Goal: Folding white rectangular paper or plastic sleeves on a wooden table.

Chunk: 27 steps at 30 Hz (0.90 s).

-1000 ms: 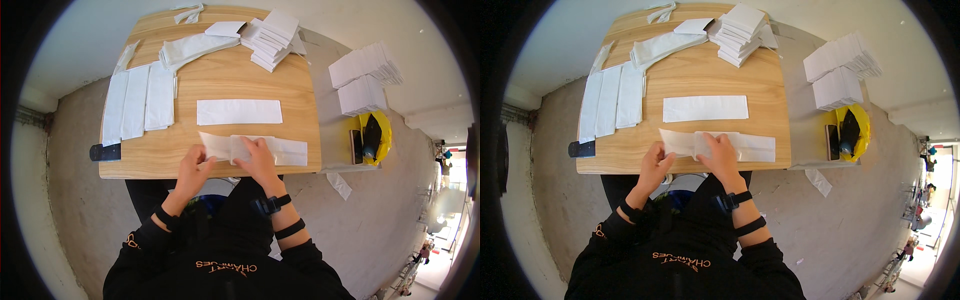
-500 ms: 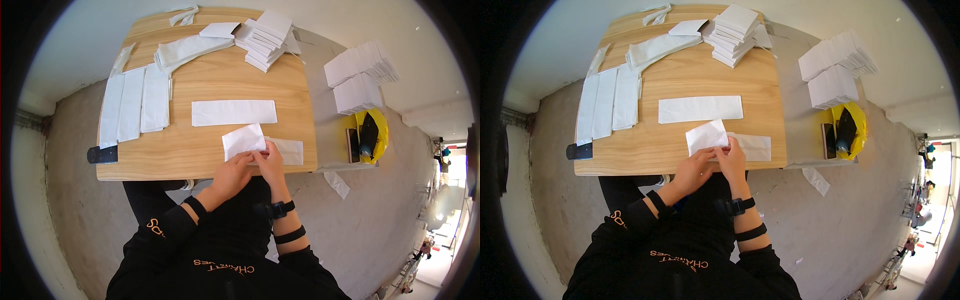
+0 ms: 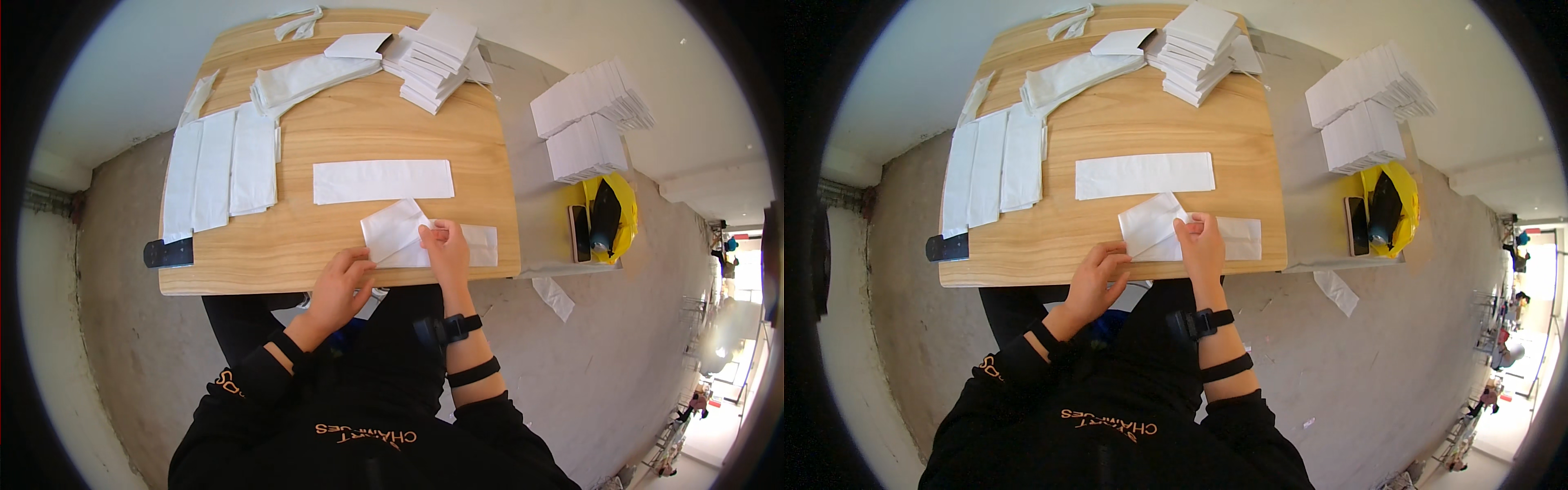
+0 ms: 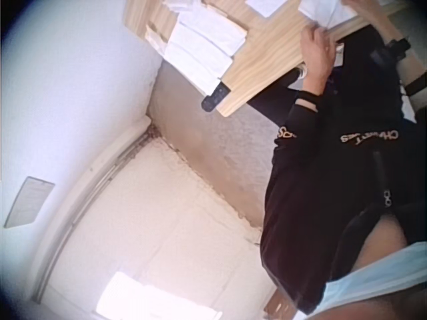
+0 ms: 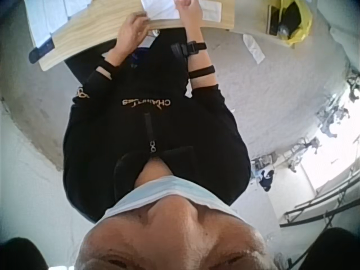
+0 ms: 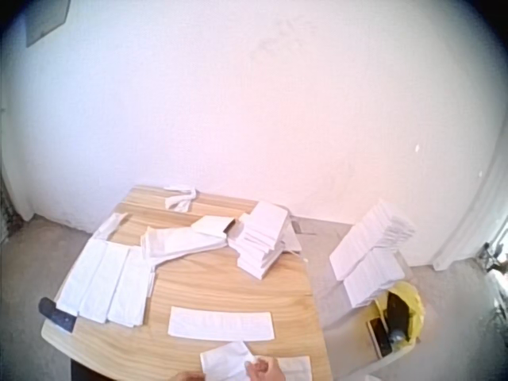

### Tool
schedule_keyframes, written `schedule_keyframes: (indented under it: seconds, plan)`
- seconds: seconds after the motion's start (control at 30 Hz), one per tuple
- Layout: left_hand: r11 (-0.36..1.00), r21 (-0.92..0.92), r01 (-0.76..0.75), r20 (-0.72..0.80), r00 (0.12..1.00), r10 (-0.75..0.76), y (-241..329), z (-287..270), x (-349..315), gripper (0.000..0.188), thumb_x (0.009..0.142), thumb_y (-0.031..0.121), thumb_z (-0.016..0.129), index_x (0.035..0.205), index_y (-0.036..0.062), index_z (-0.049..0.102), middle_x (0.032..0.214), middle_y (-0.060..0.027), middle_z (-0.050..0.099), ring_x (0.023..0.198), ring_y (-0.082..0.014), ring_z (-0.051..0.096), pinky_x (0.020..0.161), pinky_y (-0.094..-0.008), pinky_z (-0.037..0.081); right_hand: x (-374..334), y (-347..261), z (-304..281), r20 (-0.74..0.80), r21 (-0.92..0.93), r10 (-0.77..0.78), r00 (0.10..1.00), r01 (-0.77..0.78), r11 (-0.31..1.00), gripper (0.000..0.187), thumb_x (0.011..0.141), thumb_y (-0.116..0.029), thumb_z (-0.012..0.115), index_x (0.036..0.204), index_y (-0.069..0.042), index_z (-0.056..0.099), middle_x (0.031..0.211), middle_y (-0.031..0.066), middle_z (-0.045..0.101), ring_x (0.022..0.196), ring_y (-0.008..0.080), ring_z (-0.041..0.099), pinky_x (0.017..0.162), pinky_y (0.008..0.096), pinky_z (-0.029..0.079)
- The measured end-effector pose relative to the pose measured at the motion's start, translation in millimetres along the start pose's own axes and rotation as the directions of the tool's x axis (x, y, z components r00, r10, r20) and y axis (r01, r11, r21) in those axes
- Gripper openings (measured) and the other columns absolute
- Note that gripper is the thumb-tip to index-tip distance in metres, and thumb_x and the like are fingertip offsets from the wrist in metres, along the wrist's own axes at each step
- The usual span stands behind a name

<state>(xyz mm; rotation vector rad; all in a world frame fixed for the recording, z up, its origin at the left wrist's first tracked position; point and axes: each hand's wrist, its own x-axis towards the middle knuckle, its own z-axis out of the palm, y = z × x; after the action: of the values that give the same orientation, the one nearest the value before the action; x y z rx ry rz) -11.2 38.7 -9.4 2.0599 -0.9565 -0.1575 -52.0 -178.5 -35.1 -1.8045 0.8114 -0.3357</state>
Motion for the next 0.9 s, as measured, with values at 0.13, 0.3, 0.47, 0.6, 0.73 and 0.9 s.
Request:
schedule_keyframes:
  seconds: [0.13,0.3,0.47,0.6,0.73,0.9]
  plan:
    - [1.0,0.013,-0.025,-0.021,0.999,0.026,1.2,-2.2,1.1,0.027,0.078,0.006,0.068,0.103,0.004,0.061,0.117,-0.015,0.057,0.106,-0.0361,0.056,0.09,-0.0424,0.047,5.0,-2.1,0.4,-0.057,-0.075,-0.057,0.997,0.052,0.996,0.028,0.081,-0.018,0.071,0.104,-0.004,0.062,0.083,0.0096,0.068,0.074,0.0186,0.065,0.07,0.0314,0.051]
    - [0.992,0.123,-0.042,-0.051,0.998,0.048,-3.0,-4.6,-7.7,0.035,0.077,0.008,0.069,0.109,0.0026,0.058,0.123,-0.0179,0.053,0.112,-0.0383,0.053,0.095,-0.0437,0.044,-15.8,-15.2,-12.3,-0.074,-0.038,-0.168,0.983,0.165,0.986,0.026,0.079,-0.01,0.07,0.103,-0.003,0.062,0.081,0.0081,0.067,0.073,0.0172,0.064,0.068,0.0298,0.051]
    - [0.986,0.167,0.023,-0.019,1.0,-0.02,-8.8,-3.5,-14.0,0.053,0.075,0.01,0.073,0.121,-0.0004,0.05,0.135,-0.0233,0.043,0.122,-0.0422,0.045,0.101,-0.0452,0.04,-34.2,0.9,-28.0,-0.11,-0.071,-0.048,0.993,0.04,0.997,0.03,0.079,-0.008,0.069,0.107,-0.004,0.06,0.081,0.007,0.066,0.071,0.0161,0.062,0.067,0.0297,0.05]
    - [0.986,0.164,0.026,-0.015,1.0,-0.024,-7.2,0.7,-13.4,0.059,0.074,0.01,0.073,0.126,-0.0004,0.048,0.137,-0.0228,0.041,0.126,-0.042,0.042,0.104,-0.0466,0.038,-37.8,-2.1,-25.1,-0.125,-0.171,-0.063,0.99,0.041,0.984,0.033,0.078,-0.01,0.069,0.109,-0.006,0.058,0.08,0.006,0.066,0.069,0.017,0.062,0.066,0.031,0.05]
    - [0.968,0.243,-0.065,0.078,0.996,0.047,4.6,1.3,1.4,0.072,0.076,0.019,0.074,0.137,-0.0015,0.04,0.146,-0.023,0.034,0.135,-0.0399,0.033,0.111,-0.0472,0.03,-38.3,5.8,-24.2,-0.12,-0.246,-0.092,0.988,0.06,0.967,0.034,0.078,-0.011,0.069,0.11,-0.007,0.057,0.08,0.0053,0.066,0.068,0.0183,0.063,0.065,0.0329,0.05]
    - [0.934,0.335,-0.127,0.19,0.98,0.065,5.7,13.4,19.2,0.083,0.08,0.034,0.072,0.143,-0.0036,0.033,0.154,-0.0213,0.025,0.144,-0.0345,0.023,0.115,-0.0465,0.023,-43.4,4.2,-22.8,-0.106,-0.304,-0.077,0.991,0.042,0.952,0.034,0.079,-0.012,0.068,0.111,-0.008,0.057,0.079,0.0045,0.066,0.069,0.019,0.064,0.065,0.0341,0.05]
